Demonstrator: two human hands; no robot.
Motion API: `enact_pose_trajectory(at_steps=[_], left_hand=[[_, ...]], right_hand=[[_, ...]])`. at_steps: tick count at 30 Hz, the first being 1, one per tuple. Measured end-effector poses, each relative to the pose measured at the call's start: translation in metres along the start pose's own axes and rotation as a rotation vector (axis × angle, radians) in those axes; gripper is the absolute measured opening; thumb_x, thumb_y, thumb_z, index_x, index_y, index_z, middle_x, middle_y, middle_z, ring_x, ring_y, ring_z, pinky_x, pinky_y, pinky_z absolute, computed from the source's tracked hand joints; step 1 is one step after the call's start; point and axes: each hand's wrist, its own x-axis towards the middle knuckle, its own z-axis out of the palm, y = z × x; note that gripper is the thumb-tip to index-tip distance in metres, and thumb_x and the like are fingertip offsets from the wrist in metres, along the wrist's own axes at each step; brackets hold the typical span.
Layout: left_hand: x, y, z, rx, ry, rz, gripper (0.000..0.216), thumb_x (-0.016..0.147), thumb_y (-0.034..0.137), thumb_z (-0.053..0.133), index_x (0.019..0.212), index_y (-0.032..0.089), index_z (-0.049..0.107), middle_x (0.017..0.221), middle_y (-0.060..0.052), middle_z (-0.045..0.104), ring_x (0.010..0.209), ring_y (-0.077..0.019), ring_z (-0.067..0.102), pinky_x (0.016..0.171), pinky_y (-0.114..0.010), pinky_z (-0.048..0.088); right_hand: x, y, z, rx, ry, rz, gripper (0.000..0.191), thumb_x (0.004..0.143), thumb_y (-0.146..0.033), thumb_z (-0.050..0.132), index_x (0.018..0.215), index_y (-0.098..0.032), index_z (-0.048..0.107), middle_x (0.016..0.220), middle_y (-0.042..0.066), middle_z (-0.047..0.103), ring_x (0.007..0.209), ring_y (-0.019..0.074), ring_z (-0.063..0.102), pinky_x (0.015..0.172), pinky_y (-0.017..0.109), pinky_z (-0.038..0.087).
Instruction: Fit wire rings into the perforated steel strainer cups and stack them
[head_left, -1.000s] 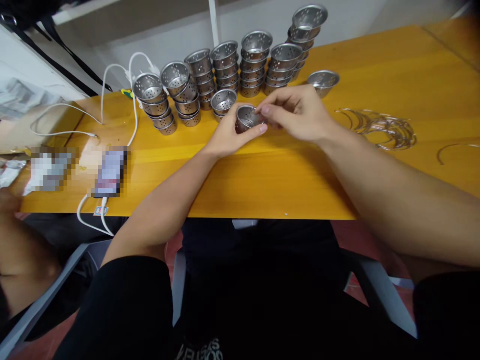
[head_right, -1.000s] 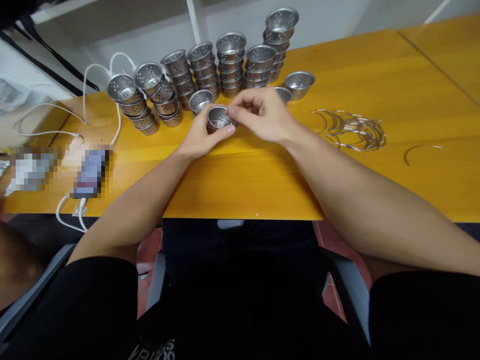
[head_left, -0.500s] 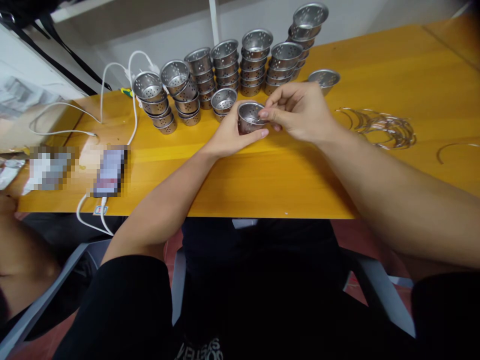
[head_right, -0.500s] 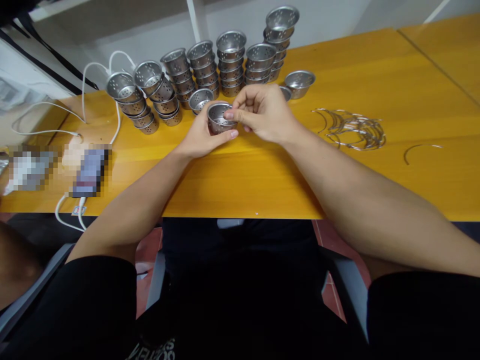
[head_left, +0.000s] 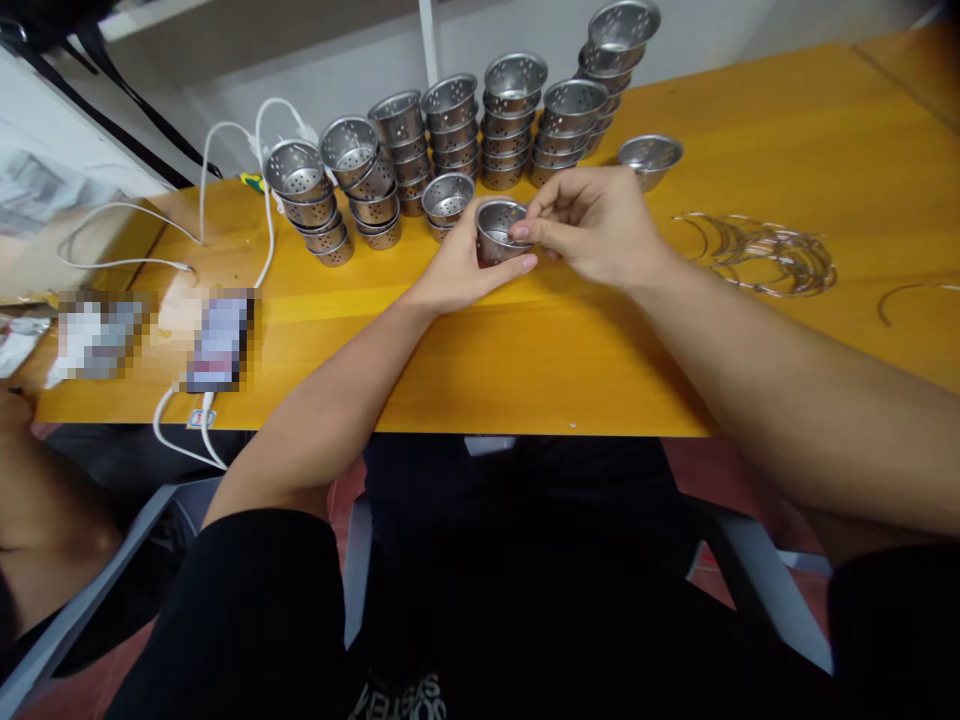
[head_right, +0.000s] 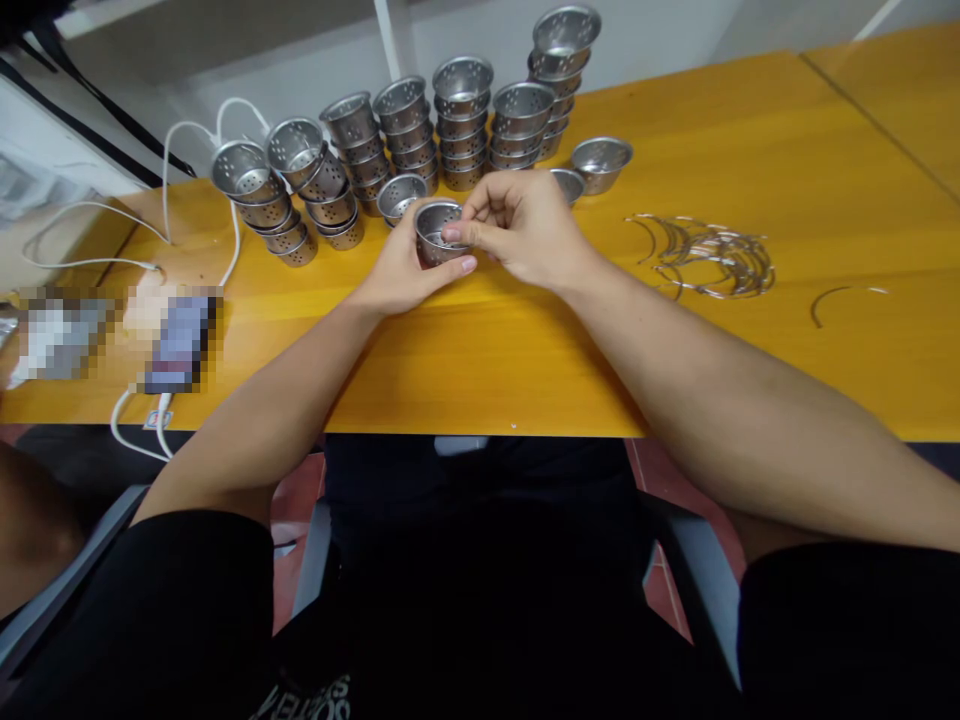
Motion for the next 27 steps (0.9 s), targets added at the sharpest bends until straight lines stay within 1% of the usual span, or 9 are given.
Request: enact_pose_trajectory(at_steps=[4,6,10,12,14,17,21,23,27], left_hand=[[-0.002,0.000,-0.001,0.004,-0.028,-0.016,0.109,0.102,0.108,0.067,0.172,0.027,0.049,0.159,-0.013,0.071,0.156,-0.0354,0.078,0.145,-0.066,0.057],[-0.003,-0.003,-0.002,-0.007,-0.040,-0.015,0.110,0.103,0.108,0.067,0.175,0.027,0.045,0.161,-0.014,0.069,0.159,-0.0359,0.075,0.147,-0.066,0.054],[-0.001,-0.010,-0.003,-0.011,-0.019,-0.026,0.114,0.103,0.110,0.064,0.178,0.027,0.040,0.164,-0.016,0.066,0.163,-0.0375,0.072,0.149,-0.066,0.050],[0.001,-0.012,-0.004,-0.003,0.004,-0.034,0.115,0.101,0.111,0.065,0.178,0.029,0.040,0.166,-0.016,0.066,0.161,-0.0376,0.073,0.148,-0.066,0.050],[0.002,-0.014,-0.005,-0.002,0.023,-0.032,0.116,0.101,0.112,0.064,0.179,0.029,0.039,0.166,-0.016,0.066,0.160,-0.0376,0.074,0.147,-0.066,0.051],[0.002,-0.014,-0.006,-0.001,0.040,-0.020,0.118,0.101,0.112,0.062,0.182,0.031,0.034,0.167,-0.016,0.065,0.161,-0.0373,0.074,0.146,-0.064,0.053],[0.002,-0.011,-0.007,0.013,0.052,-0.019,0.122,0.096,0.115,0.066,0.180,0.031,0.037,0.166,-0.015,0.067,0.158,-0.0362,0.076,0.145,-0.063,0.056],[0.002,-0.008,-0.008,0.008,0.053,-0.017,0.122,0.096,0.115,0.066,0.178,0.030,0.038,0.164,-0.015,0.068,0.156,-0.0359,0.077,0.144,-0.063,0.056],[0.003,-0.002,-0.009,-0.002,0.027,0.000,0.124,0.095,0.118,0.062,0.180,0.031,0.036,0.165,-0.014,0.066,0.157,-0.0368,0.076,0.144,-0.065,0.055]], right_hand=[[-0.002,0.001,0.000,-0.071,-0.001,0.002,0.079,0.077,-0.109,0.101,0.085,-0.035,0.076,0.083,0.008,0.073,0.077,0.0288,0.059,0.072,0.052,0.055],[-0.005,0.001,-0.002,-0.122,-0.007,-0.011,0.073,0.083,-0.105,0.100,0.091,-0.035,0.078,0.087,0.008,0.076,0.079,0.0295,0.061,0.073,0.051,0.056],[-0.008,-0.001,-0.009,-0.208,0.044,-0.106,0.060,0.099,-0.091,0.098,0.118,-0.036,0.083,0.114,0.009,0.084,0.082,0.0271,0.066,0.078,0.051,0.059],[-0.009,-0.003,-0.013,-0.246,0.055,-0.164,0.053,0.104,-0.086,0.095,0.116,-0.036,0.083,0.121,0.012,0.084,0.088,0.0296,0.070,0.083,0.055,0.061],[-0.008,-0.005,-0.017,-0.270,0.025,-0.193,0.046,0.106,-0.082,0.093,0.107,-0.036,0.084,0.125,0.015,0.084,0.103,0.0365,0.075,0.091,0.060,0.065],[-0.009,-0.007,-0.019,-0.273,-0.027,-0.147,0.036,0.103,-0.076,0.096,0.105,-0.042,0.085,0.137,0.014,0.082,0.134,0.0457,0.073,0.108,0.067,0.068],[-0.010,-0.001,-0.017,-0.301,-0.102,-0.182,0.022,0.105,-0.065,0.093,0.112,-0.044,0.088,0.153,0.011,0.079,0.153,0.0476,0.067,0.137,0.075,0.057],[-0.009,0.007,-0.016,-0.314,-0.134,-0.239,0.017,0.108,-0.055,0.089,0.118,-0.041,0.091,0.160,0.012,0.076,0.155,0.0480,0.066,0.142,0.078,0.052],[-0.006,0.027,-0.015,-0.284,-0.154,-0.301,0.019,0.106,-0.039,0.090,0.124,-0.040,0.094,0.162,0.011,0.074,0.160,0.0486,0.067,0.144,0.080,0.052]])
